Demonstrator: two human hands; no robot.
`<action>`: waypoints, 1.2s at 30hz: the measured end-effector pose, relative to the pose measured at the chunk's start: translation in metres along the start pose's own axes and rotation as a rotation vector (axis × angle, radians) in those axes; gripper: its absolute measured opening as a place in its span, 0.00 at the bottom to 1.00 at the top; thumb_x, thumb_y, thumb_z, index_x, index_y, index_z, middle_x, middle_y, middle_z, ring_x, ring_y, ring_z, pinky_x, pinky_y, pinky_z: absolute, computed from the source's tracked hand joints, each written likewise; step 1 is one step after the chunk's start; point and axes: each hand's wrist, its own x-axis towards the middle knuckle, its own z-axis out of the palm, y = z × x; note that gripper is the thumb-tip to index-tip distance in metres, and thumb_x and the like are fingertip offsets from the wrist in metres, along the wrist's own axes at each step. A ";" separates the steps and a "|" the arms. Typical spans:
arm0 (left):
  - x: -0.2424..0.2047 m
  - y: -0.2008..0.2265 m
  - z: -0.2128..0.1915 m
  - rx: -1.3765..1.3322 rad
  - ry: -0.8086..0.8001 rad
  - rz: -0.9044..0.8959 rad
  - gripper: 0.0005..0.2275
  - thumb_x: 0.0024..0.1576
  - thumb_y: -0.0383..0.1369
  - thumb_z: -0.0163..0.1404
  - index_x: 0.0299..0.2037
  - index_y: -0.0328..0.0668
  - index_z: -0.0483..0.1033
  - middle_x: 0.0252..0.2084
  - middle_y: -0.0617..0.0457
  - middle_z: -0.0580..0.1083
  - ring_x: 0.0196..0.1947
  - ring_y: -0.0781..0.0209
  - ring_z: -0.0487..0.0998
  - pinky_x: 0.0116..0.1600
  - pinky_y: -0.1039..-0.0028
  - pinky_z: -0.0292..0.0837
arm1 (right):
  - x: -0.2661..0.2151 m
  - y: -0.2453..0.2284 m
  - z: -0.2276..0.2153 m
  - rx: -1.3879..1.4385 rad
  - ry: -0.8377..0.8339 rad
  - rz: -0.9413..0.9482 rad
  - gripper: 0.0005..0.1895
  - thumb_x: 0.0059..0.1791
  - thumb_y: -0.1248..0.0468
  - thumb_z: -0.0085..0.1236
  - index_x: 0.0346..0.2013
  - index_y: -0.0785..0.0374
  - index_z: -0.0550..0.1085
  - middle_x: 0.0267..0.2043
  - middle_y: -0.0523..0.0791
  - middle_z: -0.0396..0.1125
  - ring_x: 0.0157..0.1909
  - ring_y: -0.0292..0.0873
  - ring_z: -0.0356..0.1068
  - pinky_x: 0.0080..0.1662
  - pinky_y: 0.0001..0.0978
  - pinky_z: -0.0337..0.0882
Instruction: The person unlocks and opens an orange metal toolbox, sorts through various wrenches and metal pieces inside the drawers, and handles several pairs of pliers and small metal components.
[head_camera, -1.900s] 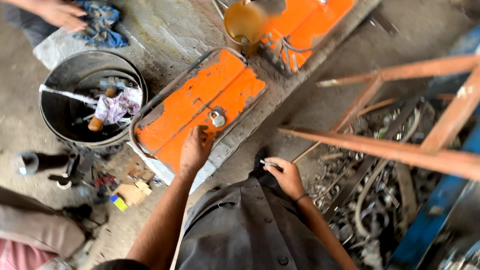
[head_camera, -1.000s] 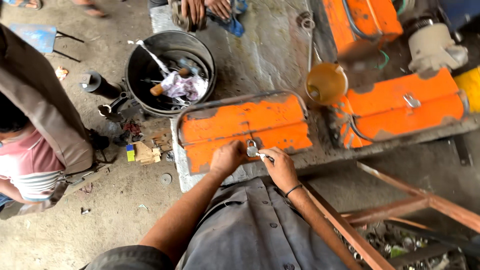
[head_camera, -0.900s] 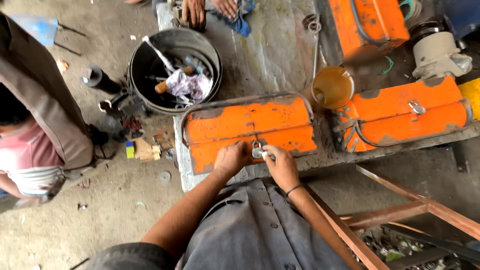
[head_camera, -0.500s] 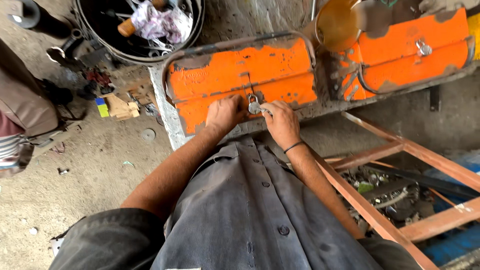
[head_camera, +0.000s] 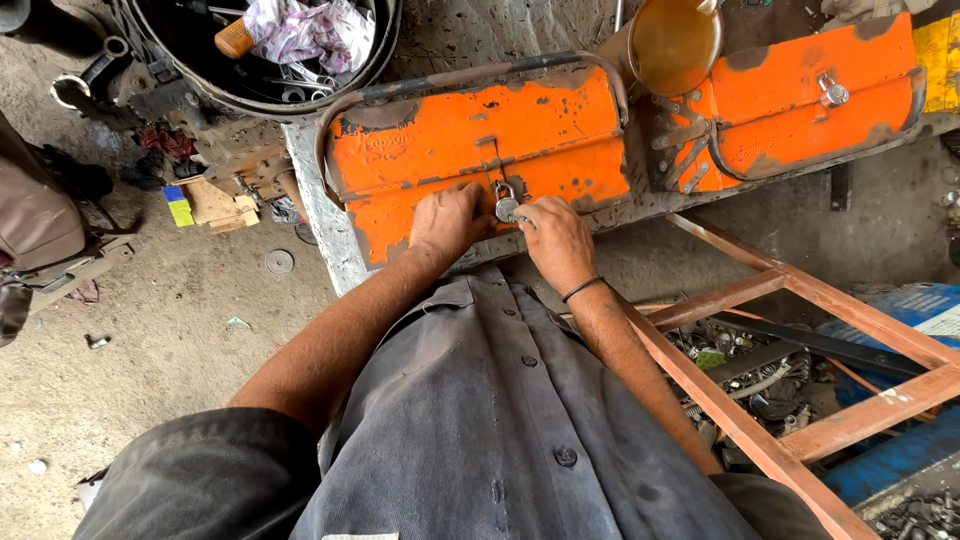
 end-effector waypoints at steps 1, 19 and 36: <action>0.000 0.000 -0.001 0.007 -0.010 0.000 0.16 0.54 0.43 0.60 0.41 0.41 0.73 0.42 0.46 0.77 0.43 0.44 0.80 0.45 0.56 0.75 | 0.000 -0.001 0.000 -0.014 0.001 -0.003 0.07 0.48 0.68 0.61 0.40 0.62 0.79 0.40 0.47 0.71 0.47 0.51 0.70 0.48 0.44 0.71; 0.004 -0.004 0.000 -0.009 -0.032 0.007 0.14 0.54 0.44 0.60 0.38 0.45 0.74 0.40 0.50 0.77 0.41 0.49 0.79 0.44 0.59 0.74 | 0.024 -0.001 0.009 -0.064 -0.133 0.041 0.07 0.48 0.62 0.62 0.36 0.61 0.81 0.35 0.47 0.72 0.42 0.50 0.71 0.44 0.45 0.72; 0.004 -0.009 -0.002 -0.226 0.058 0.003 0.15 0.57 0.47 0.53 0.36 0.43 0.78 0.34 0.43 0.80 0.37 0.41 0.80 0.42 0.54 0.74 | 0.023 0.064 0.064 0.903 -0.261 0.831 0.18 0.48 0.53 0.54 0.22 0.63 0.70 0.18 0.41 0.59 0.19 0.38 0.56 0.22 0.33 0.55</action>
